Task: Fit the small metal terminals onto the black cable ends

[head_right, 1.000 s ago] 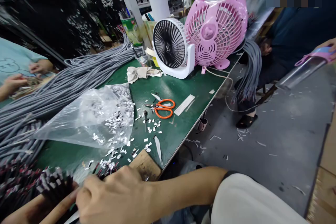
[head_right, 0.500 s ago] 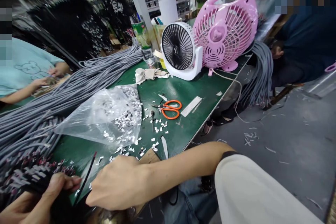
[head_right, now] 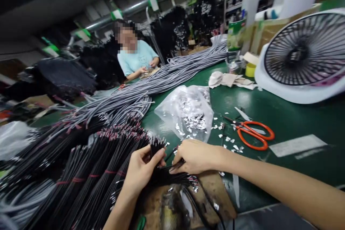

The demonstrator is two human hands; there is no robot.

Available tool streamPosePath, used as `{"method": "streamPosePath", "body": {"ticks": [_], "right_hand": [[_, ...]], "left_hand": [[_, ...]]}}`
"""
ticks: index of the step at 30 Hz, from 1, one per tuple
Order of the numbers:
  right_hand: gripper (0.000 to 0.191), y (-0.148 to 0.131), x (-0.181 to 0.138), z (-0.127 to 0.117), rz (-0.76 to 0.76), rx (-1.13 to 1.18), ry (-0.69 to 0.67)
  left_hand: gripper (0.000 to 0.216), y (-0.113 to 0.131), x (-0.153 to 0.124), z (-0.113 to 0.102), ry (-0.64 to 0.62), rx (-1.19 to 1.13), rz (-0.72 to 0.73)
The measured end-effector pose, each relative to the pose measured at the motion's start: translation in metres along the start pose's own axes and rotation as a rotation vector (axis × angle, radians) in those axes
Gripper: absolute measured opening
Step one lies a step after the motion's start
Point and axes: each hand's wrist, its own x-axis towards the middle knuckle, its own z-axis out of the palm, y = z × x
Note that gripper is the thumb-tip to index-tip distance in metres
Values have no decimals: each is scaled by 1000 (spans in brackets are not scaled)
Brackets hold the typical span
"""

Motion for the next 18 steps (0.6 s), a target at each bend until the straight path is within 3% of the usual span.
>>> {"method": "streamPosePath", "body": {"ticks": [7, 11, 13, 18], "right_hand": [[15, 8, -12, 10, -73, 40, 149], [24, 10, -14, 0, 25, 46, 528], [25, 11, -13, -1, 94, 56, 644], [14, 16, -11, 5, 82, 215, 552]], "left_hand": [[27, -16, -1, 6, 16, 56, 48], [27, -17, -6, 5, 7, 73, 14], [26, -16, -7, 4, -10, 64, 3], [22, -11, -6, 3, -32, 50, 10]]}}
